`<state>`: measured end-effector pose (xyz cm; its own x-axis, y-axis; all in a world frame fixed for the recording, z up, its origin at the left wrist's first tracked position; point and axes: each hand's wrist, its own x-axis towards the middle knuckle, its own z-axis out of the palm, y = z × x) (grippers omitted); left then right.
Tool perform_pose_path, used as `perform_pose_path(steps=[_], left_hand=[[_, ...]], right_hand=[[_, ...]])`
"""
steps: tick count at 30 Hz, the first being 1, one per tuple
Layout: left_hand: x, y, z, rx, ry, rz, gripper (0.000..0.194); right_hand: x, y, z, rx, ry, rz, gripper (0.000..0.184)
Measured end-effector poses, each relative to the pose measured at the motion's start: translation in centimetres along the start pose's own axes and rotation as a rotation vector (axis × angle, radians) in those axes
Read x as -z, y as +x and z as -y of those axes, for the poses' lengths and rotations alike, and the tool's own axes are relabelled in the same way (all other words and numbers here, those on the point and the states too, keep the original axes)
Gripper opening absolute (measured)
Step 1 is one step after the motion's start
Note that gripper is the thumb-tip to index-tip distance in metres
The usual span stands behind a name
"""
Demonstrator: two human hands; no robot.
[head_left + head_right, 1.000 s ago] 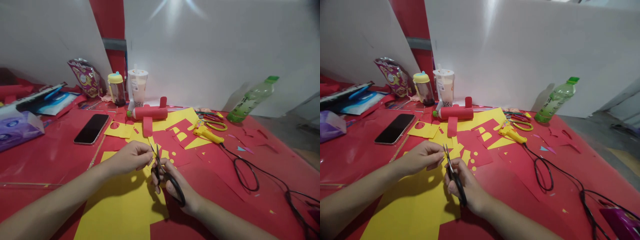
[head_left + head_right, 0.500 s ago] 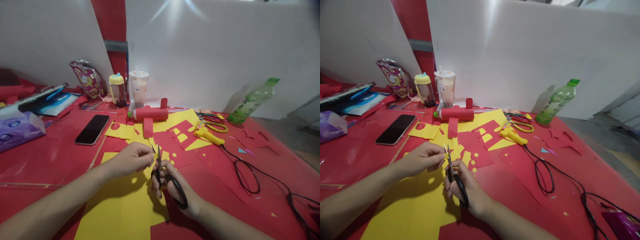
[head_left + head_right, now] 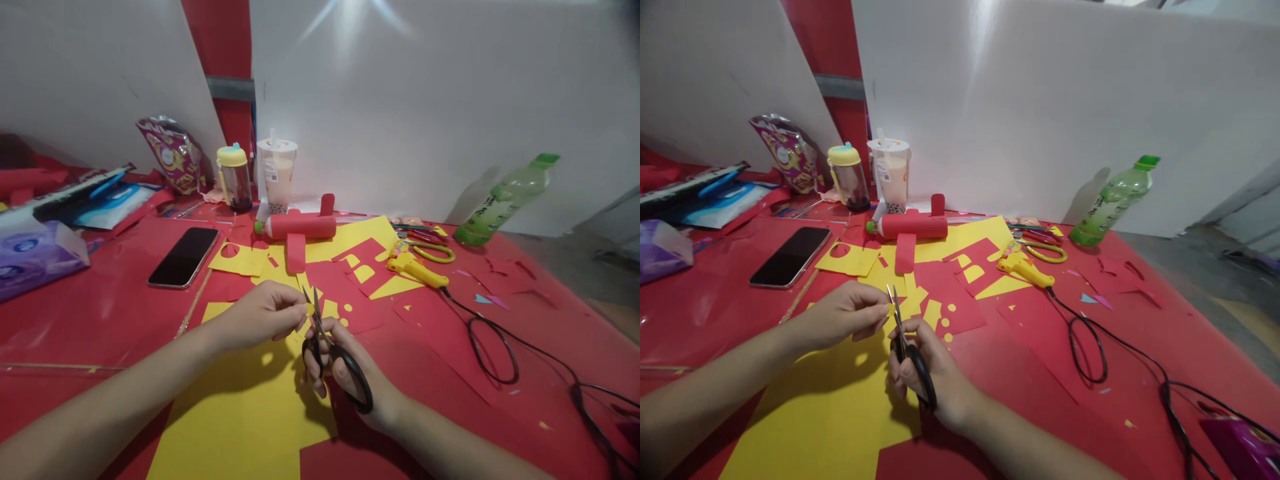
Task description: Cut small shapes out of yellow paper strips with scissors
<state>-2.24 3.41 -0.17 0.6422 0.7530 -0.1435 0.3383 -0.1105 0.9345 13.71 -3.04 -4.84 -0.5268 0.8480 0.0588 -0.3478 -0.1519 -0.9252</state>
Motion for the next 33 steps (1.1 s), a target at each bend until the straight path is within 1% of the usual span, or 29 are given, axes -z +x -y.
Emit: perform_pose_path(steps=[8, 13, 17, 24, 28, 33], left_hand=[[0.11, -0.1, -0.3, 0.005, -0.016, 0.014, 0.026], [0.34, -0.1, -0.64, 0.016, -0.041, 0.032, 0.026], [0.58, -0.14, -0.51, 0.042, -0.068, 0.057, 0.024], [0.78, -0.1, -0.44, 0.056, -0.071, 0.071, 0.025], [0.78, -0.17, -0.71, 0.023, -0.072, 0.054, 0.027], [0.77, -0.25, -0.49, -0.033, -0.103, 0.037, 0.028]], right_hand=[[-0.1, 0.01, 0.2, -0.017, 0.025, -0.005, 0.044], [-0.11, 0.01, 0.26, -0.056, 0.051, -0.035, 0.048], [-0.09, 0.02, 0.24, -0.07, 0.043, -0.054, 0.048], [0.03, 0.21, -0.16, -0.104, 0.073, -0.151, 0.051], [0.16, 0.36, 0.14, -0.069, 0.101, -0.225, 0.048], [0.59, 0.48, 0.31, 0.051, 0.186, -0.328, 0.035]])
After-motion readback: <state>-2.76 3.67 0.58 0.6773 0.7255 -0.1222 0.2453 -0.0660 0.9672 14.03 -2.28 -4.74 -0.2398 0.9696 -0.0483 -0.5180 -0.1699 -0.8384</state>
